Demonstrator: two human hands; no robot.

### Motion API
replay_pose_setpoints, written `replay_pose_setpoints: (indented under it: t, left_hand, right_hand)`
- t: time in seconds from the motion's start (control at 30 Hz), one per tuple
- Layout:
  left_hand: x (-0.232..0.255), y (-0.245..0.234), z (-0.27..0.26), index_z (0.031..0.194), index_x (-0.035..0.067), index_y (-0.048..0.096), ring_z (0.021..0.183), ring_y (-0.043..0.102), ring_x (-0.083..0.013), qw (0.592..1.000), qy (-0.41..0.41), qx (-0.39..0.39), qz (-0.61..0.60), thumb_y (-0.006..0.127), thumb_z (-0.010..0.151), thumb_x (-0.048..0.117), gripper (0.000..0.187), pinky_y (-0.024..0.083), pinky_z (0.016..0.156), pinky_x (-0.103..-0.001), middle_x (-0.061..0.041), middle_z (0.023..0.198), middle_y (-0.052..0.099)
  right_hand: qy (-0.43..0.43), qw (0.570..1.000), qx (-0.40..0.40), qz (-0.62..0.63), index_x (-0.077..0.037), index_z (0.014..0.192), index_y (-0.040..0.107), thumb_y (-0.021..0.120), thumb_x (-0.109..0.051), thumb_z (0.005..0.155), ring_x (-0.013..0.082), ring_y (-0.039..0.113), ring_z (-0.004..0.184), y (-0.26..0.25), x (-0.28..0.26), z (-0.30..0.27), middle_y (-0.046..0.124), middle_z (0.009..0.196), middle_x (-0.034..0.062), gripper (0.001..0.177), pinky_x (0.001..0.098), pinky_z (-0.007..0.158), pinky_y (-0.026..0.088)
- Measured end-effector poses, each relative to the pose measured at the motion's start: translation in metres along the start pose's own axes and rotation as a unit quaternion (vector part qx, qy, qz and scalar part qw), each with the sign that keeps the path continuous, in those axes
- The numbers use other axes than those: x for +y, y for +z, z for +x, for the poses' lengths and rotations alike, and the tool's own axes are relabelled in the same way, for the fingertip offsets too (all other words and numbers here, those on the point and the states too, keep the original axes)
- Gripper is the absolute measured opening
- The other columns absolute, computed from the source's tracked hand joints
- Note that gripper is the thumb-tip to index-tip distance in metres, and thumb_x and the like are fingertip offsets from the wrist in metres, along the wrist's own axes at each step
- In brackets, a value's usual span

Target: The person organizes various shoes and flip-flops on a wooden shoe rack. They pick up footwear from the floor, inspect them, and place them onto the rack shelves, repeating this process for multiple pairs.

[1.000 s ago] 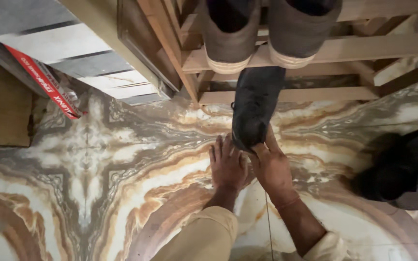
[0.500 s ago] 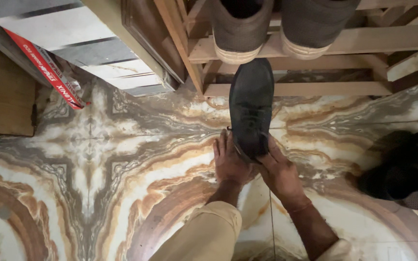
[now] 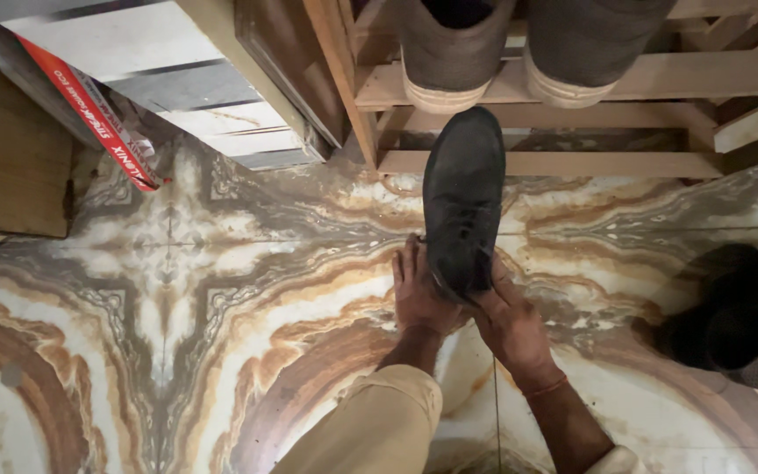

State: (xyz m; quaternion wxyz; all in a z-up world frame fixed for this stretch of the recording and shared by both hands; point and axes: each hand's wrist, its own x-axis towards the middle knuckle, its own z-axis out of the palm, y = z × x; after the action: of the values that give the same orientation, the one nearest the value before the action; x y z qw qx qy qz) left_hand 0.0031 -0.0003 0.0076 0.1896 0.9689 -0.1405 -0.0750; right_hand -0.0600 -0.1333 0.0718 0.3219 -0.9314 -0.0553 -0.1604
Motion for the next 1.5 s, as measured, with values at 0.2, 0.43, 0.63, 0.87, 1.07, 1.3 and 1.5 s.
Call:
replay_pose_setpoints:
  t: [0.2,0.43,0.63,0.87,1.07,1.3,1.5]
  left_hand:
    - [0.005,-0.015,0.000,0.154,0.022,0.041,0.154,0.009,-0.0381,0.999,0.006,-0.027,0.038,0.064,0.078,0.067,0.091,0.007,0.124,-0.059,-0.013,0.163,0.028]
    - [0.018,-0.033,-0.002,0.153,0.010,0.038,0.155,0.007,-0.0341,0.996,-0.054,-0.053,-0.052,0.064,0.080,0.047,0.086,0.004,0.125,-0.052,-0.011,0.163,0.024]
    - [-0.003,0.005,0.000,0.149,0.002,0.045,0.155,0.014,-0.0349,0.999,-0.014,0.032,-0.037,0.063,0.079,0.037,0.080,0.007,0.126,-0.053,-0.011,0.159,0.034]
    - [-0.005,0.006,0.000,0.143,0.010,0.052,0.154,0.014,-0.0364,0.999,-0.002,0.022,-0.026,0.062,0.080,0.034,0.068,0.008,0.125,-0.056,-0.011,0.160,0.032]
    - [-0.007,0.014,-0.001,0.145,0.011,0.052,0.152,0.017,-0.0383,0.996,0.020,0.073,-0.039,0.057,0.089,0.035,0.061,0.010,0.123,-0.059,-0.012,0.159,0.034]
    - [-0.003,0.006,0.000,0.148,0.011,0.047,0.153,0.017,-0.0369,0.999,-0.005,0.030,-0.031,0.056,0.089,0.034,0.064,0.009,0.123,-0.057,-0.010,0.160,0.033]
    - [-0.002,0.006,0.000,0.150,0.005,0.042,0.154,0.014,-0.0363,0.999,-0.005,0.037,-0.031,0.057,0.090,0.038,0.070,0.009,0.124,-0.056,-0.010,0.159,0.033]
  right_hand:
    - [0.039,0.998,-0.041,-0.030,-0.017,0.113,0.075,0.076,-0.010,0.081,0.0412,0.070,0.104,0.020,0.020,-0.011,0.053,0.150,0.0209,0.032,0.0439,0.080,0.061]
    - [0.100,0.993,-0.065,-0.001,-0.018,0.123,0.071,0.077,-0.017,0.083,0.0427,0.068,0.103,0.019,0.013,0.002,0.053,0.150,0.0190,0.041,0.0456,0.082,0.059]
    - [0.060,0.996,-0.014,0.062,-0.012,0.117,0.072,0.078,-0.012,0.079,0.0434,0.067,0.112,0.006,0.002,0.015,0.050,0.152,0.0196,0.039,0.0451,0.085,0.059]
    - [0.065,0.998,0.008,0.025,-0.011,0.100,0.072,0.080,-0.011,0.078,0.0379,0.071,0.108,0.008,0.006,0.021,0.050,0.155,0.0156,0.023,0.0403,0.079,0.062]
    - [0.034,0.999,0.026,0.014,-0.008,0.103,0.073,0.080,-0.011,0.080,0.0409,0.069,0.106,0.004,0.004,0.032,0.053,0.149,0.0191,0.025,0.0433,0.078,0.061]
    - [0.021,0.999,0.035,0.023,-0.005,0.099,0.071,0.078,-0.008,0.080,0.0403,0.070,0.105,0.002,0.002,0.034,0.053,0.150,0.0203,0.020,0.0420,0.078,0.061]
    - [0.020,0.999,0.026,0.022,-0.007,0.102,0.072,0.075,-0.006,0.080,0.0416,0.069,0.107,-0.004,-0.006,0.027,0.053,0.150,0.0193,0.022,0.0438,0.080,0.061]
